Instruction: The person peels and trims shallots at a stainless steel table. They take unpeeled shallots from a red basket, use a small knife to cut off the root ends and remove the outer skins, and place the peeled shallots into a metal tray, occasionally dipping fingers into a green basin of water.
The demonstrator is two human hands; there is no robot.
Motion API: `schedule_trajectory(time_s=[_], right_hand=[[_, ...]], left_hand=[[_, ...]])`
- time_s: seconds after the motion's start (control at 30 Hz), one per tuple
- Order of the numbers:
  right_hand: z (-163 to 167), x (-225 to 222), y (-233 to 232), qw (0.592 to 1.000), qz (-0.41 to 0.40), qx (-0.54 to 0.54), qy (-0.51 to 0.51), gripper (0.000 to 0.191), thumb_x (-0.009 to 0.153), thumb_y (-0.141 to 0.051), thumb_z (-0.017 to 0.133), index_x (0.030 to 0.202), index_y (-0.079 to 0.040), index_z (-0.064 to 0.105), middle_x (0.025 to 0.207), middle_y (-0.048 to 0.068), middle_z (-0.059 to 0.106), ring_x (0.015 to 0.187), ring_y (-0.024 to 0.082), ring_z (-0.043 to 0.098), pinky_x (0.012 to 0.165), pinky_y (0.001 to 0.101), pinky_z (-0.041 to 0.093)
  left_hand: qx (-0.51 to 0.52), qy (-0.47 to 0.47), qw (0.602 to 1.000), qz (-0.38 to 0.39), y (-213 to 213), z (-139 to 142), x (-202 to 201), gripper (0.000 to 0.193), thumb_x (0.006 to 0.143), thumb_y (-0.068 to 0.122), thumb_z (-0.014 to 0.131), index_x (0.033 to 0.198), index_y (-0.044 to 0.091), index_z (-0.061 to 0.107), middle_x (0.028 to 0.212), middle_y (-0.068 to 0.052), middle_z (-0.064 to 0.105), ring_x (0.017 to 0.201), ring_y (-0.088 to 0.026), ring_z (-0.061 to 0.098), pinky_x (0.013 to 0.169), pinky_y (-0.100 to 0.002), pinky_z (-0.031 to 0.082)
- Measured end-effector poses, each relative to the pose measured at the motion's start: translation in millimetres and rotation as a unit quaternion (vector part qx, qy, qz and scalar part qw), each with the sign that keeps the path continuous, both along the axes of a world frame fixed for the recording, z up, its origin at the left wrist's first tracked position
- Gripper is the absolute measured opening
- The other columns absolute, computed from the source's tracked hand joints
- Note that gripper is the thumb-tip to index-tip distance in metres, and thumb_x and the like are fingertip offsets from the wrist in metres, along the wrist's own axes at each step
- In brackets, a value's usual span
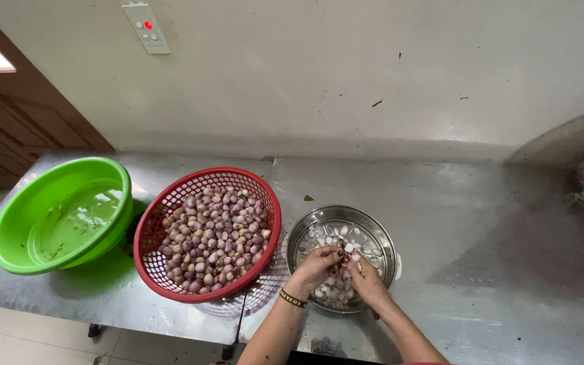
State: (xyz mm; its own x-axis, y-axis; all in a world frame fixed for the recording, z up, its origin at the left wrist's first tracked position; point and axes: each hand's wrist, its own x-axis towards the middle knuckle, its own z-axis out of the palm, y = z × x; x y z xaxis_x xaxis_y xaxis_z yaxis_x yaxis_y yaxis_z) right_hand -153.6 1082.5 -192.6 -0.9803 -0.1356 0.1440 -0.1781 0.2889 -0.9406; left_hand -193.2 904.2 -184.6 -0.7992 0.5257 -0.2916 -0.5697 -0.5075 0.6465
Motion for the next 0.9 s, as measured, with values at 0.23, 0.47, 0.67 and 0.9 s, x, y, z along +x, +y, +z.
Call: schedule_trajectory(time_s=[0.23, 0.47, 0.67, 0.9], right_hand=[[0.6, 4.1, -8.5, 0.956, -0.038, -0.129, -0.261, 0.03, 0.103, -0.026, 0.052, 0.125, -0.008, 0.061, 0.06, -0.002, 0.046, 0.042, 0.009, 0.039, 0.039, 0.0282, 0.03], [11.4, 13.0, -4.1, 0.954, -0.038, -0.079, -0.285, 0.03, 0.104, -0.026, 0.05, 0.126, -0.009, 0.061, 0.061, -0.003, 0.048, 0.045, 0.008, 0.043, 0.041, 0.0274, 0.034], [-3.1, 7.1, -9.6, 0.971, -0.061, -0.06, -0.224, 0.026, 0.102, -0.026, 0.057, 0.112, -0.004, 0.064, 0.065, -0.002, 0.054, 0.048, 0.008, 0.046, 0.043, 0.0282, 0.037], [3.4, 16.5, -8.4, 0.954, -0.033, -0.104, -0.278, 0.031, 0.106, -0.028, 0.051, 0.096, -0.001, 0.062, 0.071, 0.003, 0.063, 0.051, 0.009, 0.056, 0.044, 0.0272, 0.044]], left_hand=[[0.024, -0.026, 0.999, 0.037, 1.3, -6.8, 0.0, 0.012, 0.098, 0.013, 0.069, 0.109, 0.006, 0.07, 0.093, -0.002, 0.072, 0.075, -0.014, 0.065, 0.065, -0.028, 0.053], [-0.029, 0.025, 0.999, 0.031, -6.4, 2.7, -3.7, 0.019, 0.099, 0.014, 0.07, 0.115, 0.006, 0.072, 0.096, -0.001, 0.073, 0.076, -0.009, 0.064, 0.065, -0.024, 0.05], [0.003, -0.003, 1.0, 0.011, -5.0, 0.9, 3.4, 0.017, 0.098, 0.012, 0.071, 0.113, 0.004, 0.071, 0.095, -0.006, 0.075, 0.074, -0.013, 0.064, 0.064, -0.025, 0.051], [-0.004, -0.034, 0.998, 0.052, -1.0, -4.5, 11.2, 0.018, 0.096, 0.011, 0.071, 0.113, 0.004, 0.071, 0.094, -0.004, 0.074, 0.074, -0.012, 0.065, 0.063, -0.026, 0.051]])
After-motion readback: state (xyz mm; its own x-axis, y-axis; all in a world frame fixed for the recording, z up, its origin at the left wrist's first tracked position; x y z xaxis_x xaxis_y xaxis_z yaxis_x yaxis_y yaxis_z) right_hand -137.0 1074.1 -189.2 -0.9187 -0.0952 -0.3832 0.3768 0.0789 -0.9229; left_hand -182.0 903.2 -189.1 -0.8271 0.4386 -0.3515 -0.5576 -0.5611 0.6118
